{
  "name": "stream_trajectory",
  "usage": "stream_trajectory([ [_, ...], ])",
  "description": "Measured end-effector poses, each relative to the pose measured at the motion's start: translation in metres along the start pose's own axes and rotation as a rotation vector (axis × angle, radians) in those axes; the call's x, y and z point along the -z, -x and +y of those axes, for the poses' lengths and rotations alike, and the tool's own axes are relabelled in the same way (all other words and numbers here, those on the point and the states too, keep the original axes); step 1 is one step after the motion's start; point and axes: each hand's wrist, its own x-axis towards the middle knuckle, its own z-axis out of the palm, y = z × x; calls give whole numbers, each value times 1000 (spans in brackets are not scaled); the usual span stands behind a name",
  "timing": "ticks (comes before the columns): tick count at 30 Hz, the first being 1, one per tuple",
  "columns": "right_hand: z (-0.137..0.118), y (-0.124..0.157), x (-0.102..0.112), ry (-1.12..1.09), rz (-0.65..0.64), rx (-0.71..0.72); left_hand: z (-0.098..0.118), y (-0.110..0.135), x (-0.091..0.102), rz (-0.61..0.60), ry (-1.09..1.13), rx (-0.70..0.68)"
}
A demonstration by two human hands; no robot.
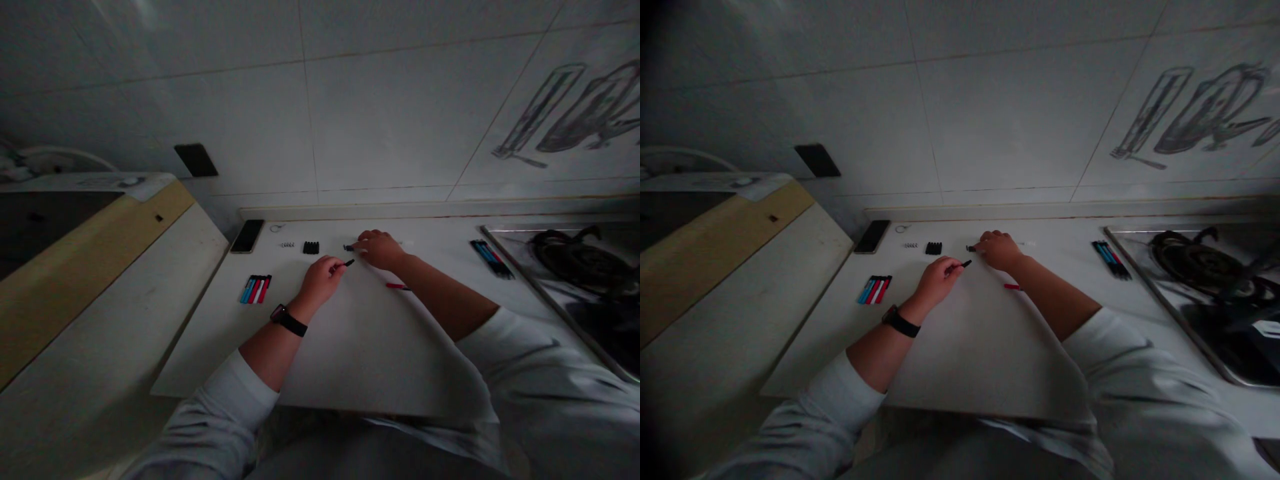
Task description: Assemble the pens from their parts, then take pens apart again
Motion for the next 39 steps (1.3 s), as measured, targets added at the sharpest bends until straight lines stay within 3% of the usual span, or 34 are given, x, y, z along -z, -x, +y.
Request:
stream_trajectory([
  [14, 8, 4, -3, 33, 71, 74, -3, 0, -2, 14, -4, -8],
  [29, 32, 13, 2, -11, 31, -30, 3, 0, -1, 18, -1, 13],
  [39, 29, -1, 0, 12, 24, -34, 1, 0, -1, 12, 7, 7],
])
